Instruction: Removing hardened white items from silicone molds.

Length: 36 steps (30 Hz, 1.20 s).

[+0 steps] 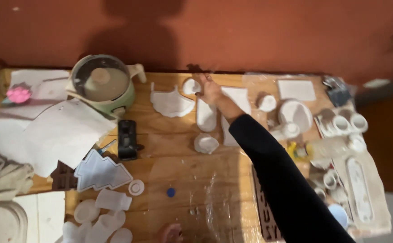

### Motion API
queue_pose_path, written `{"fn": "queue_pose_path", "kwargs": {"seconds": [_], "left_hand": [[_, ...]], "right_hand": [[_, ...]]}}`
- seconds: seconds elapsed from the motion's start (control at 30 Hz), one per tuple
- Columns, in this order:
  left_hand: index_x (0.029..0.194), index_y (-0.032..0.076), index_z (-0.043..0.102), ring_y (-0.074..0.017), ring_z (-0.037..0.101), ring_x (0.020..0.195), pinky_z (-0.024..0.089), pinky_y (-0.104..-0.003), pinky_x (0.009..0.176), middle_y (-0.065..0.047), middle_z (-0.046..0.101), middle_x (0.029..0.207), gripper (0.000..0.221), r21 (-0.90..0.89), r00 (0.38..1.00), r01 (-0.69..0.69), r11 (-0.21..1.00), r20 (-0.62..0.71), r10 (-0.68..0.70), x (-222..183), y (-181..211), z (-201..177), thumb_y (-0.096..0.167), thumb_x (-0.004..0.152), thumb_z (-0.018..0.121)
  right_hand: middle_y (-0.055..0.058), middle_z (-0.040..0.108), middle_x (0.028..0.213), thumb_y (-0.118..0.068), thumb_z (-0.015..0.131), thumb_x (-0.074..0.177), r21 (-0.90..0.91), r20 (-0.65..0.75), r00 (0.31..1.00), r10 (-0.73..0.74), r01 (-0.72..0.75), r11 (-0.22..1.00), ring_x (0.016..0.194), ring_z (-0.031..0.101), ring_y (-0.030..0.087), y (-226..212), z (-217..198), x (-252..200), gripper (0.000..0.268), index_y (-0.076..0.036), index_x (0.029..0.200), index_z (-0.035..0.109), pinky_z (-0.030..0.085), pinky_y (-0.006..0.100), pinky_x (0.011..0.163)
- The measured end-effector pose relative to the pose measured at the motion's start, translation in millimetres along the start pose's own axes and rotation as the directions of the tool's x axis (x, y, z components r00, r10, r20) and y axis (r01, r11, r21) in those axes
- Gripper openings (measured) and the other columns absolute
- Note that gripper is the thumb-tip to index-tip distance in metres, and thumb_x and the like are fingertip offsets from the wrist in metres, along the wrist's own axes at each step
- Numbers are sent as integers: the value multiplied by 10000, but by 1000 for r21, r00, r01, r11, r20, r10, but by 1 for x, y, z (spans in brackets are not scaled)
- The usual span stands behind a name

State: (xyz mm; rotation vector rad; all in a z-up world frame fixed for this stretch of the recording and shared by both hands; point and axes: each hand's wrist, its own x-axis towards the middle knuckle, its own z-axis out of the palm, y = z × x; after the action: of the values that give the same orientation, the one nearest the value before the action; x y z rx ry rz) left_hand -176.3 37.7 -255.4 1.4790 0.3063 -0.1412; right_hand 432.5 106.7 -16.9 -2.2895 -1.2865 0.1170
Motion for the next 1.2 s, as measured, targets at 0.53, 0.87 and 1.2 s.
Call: {"fn": "queue_pose_path", "kwargs": {"seconds": [0.53,0.87,1.2], "left_hand": [[1212,158,680,-160,767,913,611,-310,797,-57,785,1062,383,-171,960,-75,982,-278,25,-21,-55,19,158,833,734],[1209,62,654,-198,717,1019,576,-318,899,-99,723,1114,262,99,866,-325,940,-368,338,20,251,-35,58,947,661],[1321,-51,593,-194,667,1159,579,-351,997,-139,672,1230,422,-481,935,-259,837,92,342,38,432,0,-81,919,716]], "right_hand": [[272,559,1351,-210,871,728,-286,318,948,-15,111,952,1236,585,407,7,16,41,754,-20,1366,518,477,432,1058],[87,540,1364,35,821,768,712,-255,964,79,132,690,1286,581,217,-152,-123,-190,696,-81,1406,570,516,367,1109],[132,536,1476,-60,872,759,457,-285,940,188,-39,888,1407,522,251,-325,-167,-357,760,-55,1442,539,486,390,1150]]}}
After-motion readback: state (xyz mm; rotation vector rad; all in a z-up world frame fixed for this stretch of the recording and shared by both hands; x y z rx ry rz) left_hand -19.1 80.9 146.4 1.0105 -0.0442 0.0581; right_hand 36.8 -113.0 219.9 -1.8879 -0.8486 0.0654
